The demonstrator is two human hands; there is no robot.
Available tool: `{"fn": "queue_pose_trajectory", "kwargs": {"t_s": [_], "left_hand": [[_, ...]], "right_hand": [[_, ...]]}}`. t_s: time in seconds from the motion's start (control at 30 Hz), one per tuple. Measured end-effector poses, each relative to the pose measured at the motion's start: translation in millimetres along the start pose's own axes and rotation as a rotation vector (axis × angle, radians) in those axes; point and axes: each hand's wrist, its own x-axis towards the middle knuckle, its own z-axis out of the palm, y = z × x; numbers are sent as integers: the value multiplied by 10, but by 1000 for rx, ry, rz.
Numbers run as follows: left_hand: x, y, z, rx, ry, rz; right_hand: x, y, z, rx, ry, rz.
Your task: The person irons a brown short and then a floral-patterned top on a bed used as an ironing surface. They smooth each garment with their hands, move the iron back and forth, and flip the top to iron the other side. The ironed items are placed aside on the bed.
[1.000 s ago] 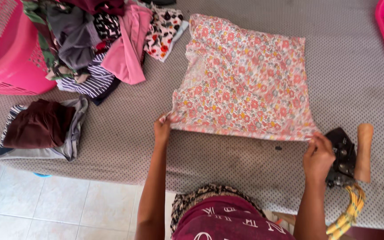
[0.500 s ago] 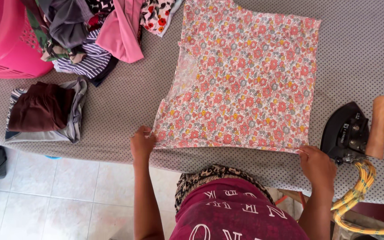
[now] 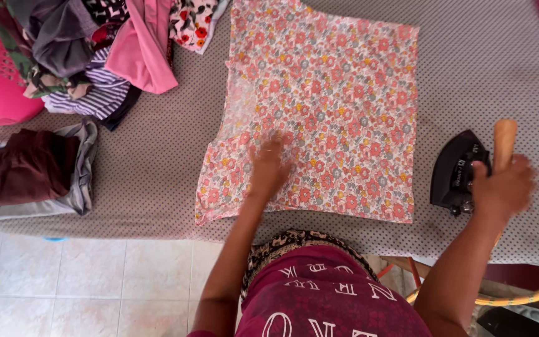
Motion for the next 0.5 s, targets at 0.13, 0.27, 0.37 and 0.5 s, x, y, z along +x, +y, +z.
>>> {"fn": "queue_pose_trajectory", "kwargs": {"t_s": [0.13,0.27,0.37,0.5], "left_hand": [[74,394,357,88,-230,141],[-23,380,466,192,-240,202],[-37,370,509,223,-180,232],[-62,344,502,189,-216,195]], "right_hand": [[200,394,431,10,-215,92],[52,651,396,336,-283,56],[-234,511,57,799,-328,196],[-414,166,-467,824,-417,18]]}}
